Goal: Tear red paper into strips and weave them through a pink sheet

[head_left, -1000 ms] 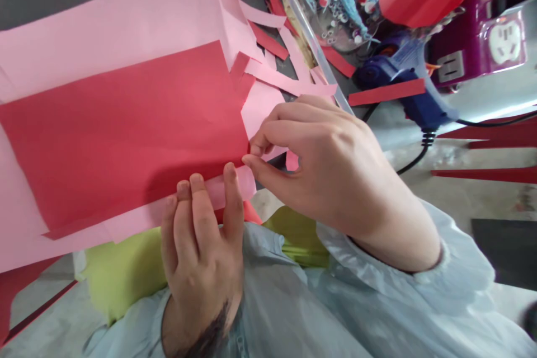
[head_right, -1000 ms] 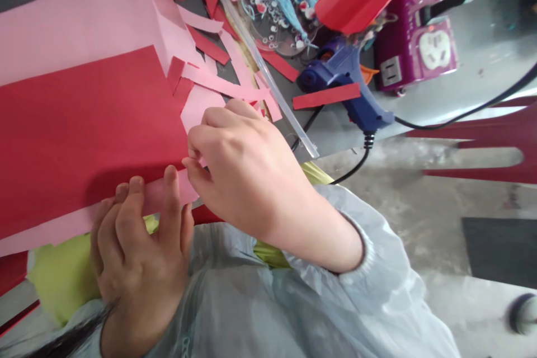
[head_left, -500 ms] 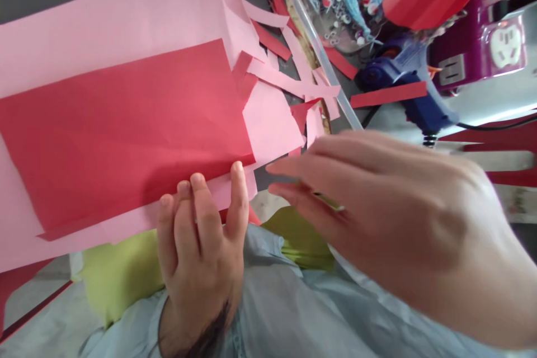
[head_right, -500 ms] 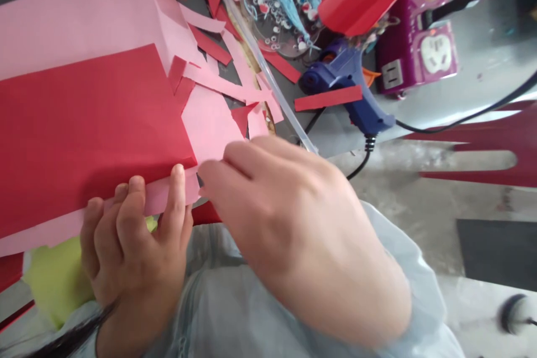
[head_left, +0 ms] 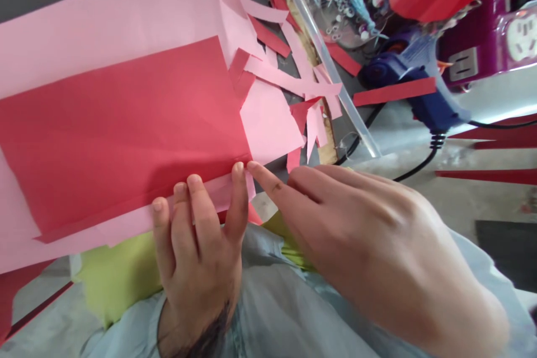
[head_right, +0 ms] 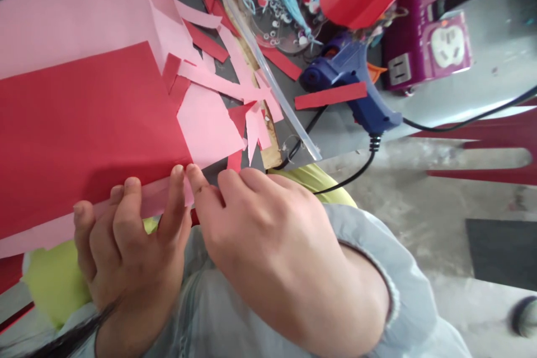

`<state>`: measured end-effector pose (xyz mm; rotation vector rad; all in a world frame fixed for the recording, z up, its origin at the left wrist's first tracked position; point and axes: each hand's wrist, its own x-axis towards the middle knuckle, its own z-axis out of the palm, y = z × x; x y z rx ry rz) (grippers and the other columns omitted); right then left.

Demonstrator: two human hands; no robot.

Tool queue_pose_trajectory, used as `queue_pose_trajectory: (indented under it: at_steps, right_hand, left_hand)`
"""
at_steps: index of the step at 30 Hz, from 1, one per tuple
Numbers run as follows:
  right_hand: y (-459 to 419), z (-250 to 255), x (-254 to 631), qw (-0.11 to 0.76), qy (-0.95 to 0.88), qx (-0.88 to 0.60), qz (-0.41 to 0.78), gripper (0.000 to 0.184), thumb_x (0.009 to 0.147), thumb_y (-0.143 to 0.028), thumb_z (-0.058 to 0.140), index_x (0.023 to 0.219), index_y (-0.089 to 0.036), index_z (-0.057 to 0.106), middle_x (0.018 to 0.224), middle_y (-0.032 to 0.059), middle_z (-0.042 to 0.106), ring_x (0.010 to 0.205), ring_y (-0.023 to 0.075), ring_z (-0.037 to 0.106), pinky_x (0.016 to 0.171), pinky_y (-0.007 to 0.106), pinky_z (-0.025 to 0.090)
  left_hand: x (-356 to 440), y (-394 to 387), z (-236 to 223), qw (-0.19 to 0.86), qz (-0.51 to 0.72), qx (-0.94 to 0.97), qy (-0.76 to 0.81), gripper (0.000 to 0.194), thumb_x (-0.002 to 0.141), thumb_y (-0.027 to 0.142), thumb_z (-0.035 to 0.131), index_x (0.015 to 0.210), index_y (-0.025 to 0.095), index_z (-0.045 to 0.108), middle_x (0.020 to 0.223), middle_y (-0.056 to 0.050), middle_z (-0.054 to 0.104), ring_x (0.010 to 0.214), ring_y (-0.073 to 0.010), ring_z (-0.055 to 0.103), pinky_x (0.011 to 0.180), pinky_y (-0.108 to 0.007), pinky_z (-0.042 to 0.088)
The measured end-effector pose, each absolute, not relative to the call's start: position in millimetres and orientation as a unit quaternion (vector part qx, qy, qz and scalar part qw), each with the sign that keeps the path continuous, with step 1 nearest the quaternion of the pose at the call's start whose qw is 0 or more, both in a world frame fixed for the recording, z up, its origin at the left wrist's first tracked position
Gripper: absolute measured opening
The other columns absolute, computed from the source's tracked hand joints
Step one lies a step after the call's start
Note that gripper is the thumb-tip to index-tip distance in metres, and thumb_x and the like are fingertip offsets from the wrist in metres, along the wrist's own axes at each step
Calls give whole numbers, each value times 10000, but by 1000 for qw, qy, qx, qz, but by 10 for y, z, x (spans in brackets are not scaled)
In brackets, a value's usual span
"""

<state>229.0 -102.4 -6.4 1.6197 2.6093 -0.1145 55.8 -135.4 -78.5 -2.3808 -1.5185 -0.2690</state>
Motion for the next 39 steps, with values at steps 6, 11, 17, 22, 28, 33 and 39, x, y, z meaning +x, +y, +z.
queue_pose_trajectory:
  at_steps: [6, 11, 17, 22, 28, 33, 39]
  right_hand:
    - [-1037, -104, 2267, 10, 855, 518, -29, 332, 950, -75, 539, 1204, -75, 753, 629, 2, 579, 576, 138, 541, 545, 296, 392]
    - [-1035, -158, 2222, -10, 839, 543, -24, 319, 971, -124, 562, 1233, -88, 741, 587, -23, 541, 523, 135, 500, 520, 294, 369]
    - [-1025, -139, 2209, 30, 840, 542, -11, 325, 993, -113, 491, 1177, -86, 758, 595, -8, 568, 543, 144, 535, 543, 287, 382]
    - [-1047, -136, 2181, 52, 836, 546, 12, 362, 959, -76, 494, 1210, -89, 753, 580, -4, 582, 537, 155, 566, 504, 294, 344]
    - [-1099, -139, 2104, 68, 843, 531, 58, 366, 906, -50, 519, 1179, -50, 762, 524, 15, 582, 482, 176, 569, 458, 301, 283]
    - [-1115, -153, 2060, 94, 842, 523, 87, 391, 896, -49, 522, 1213, -35, 749, 530, 38, 615, 465, 176, 575, 439, 275, 234]
    - [-1124, -158, 1997, 137, 830, 529, 114, 408, 909, -48, 490, 1225, -55, 746, 501, 42, 595, 453, 177, 554, 439, 262, 160]
  left_hand:
    - [587, -1354, -773, 132, -98, -828, -536, 714, 855, 146, 776, 1513, 283, 532, 1348, -142, 657, 1251, -306, 641, 1160, -600, 468]
    - [613, -1354, -773, 128, -118, -825, -538, 680, 863, 130, 768, 1495, 249, 548, 1320, -145, 674, 1239, -298, 658, 1162, -586, 476]
    - [629, -1368, -817, 134, -129, -817, -545, 671, 874, 121, 746, 1499, 257, 541, 1320, -132, 686, 1256, -302, 657, 1141, -593, 500]
    - [656, -1377, -794, 156, -130, -810, -550, 607, 879, 112, 736, 1458, 200, 577, 1257, -129, 720, 1179, -269, 703, 1148, -512, 512]
    - [585, -1403, -744, 119, -120, -818, -549, 400, 980, 153, 582, 1363, 45, 625, 1276, -137, 729, 1223, -229, 682, 1291, -443, 316]
    - [404, -1424, -744, 113, -141, -811, -557, 412, 995, 217, 576, 1336, -6, 634, 1244, -151, 737, 1194, -240, 693, 1298, -395, 289]
    - [136, -1459, -793, 107, -153, -804, -564, 522, 1059, 397, 476, 1377, 3, 603, 1270, -173, 722, 1238, -246, 670, 1273, -381, 308]
